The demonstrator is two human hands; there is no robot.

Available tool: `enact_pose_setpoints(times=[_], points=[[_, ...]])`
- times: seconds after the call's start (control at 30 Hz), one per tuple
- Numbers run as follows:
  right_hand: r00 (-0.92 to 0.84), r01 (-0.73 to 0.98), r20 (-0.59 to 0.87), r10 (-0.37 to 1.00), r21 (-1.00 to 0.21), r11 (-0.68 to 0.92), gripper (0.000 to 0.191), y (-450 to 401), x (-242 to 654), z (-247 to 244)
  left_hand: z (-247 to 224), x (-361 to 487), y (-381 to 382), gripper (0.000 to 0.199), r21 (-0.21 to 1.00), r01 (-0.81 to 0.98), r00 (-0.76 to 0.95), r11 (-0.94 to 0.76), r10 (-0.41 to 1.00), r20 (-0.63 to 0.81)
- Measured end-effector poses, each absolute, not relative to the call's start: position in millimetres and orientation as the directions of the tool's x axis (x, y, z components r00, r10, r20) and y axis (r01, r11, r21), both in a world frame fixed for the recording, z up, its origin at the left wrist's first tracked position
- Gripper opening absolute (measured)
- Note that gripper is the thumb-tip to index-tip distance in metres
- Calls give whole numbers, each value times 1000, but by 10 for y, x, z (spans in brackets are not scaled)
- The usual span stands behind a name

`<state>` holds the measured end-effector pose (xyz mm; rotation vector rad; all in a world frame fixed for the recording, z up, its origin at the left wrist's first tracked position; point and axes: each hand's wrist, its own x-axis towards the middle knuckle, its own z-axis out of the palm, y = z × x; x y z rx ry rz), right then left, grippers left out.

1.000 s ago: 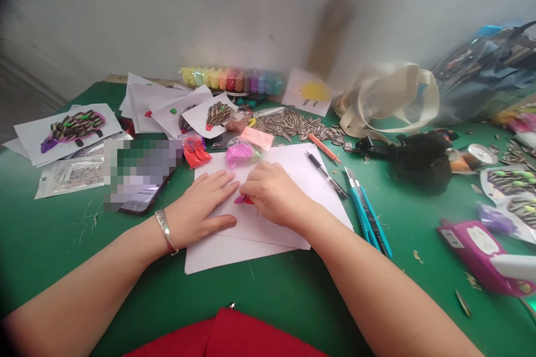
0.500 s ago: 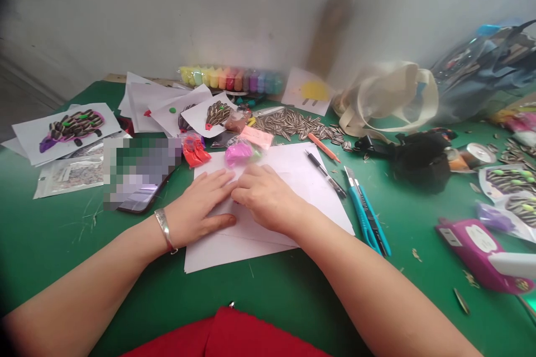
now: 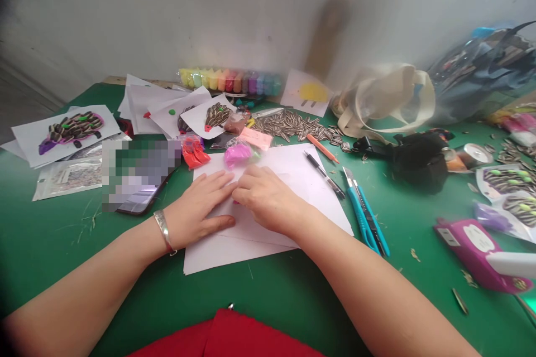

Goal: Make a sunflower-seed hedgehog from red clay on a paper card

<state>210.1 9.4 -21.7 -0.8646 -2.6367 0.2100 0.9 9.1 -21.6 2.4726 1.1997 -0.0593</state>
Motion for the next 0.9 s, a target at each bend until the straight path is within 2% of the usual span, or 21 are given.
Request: enact_pose_setpoints(times=[0.5,0.9], points=[[-770,551,270,579,-178,816,23,87,2082,-179,-175,36,89,68,332,768,627,-548,747,-220],[-767,548,270,582,-194,813,19,88,2097,-196,-185,21,95,66,358,754,637,-551,747,-193]])
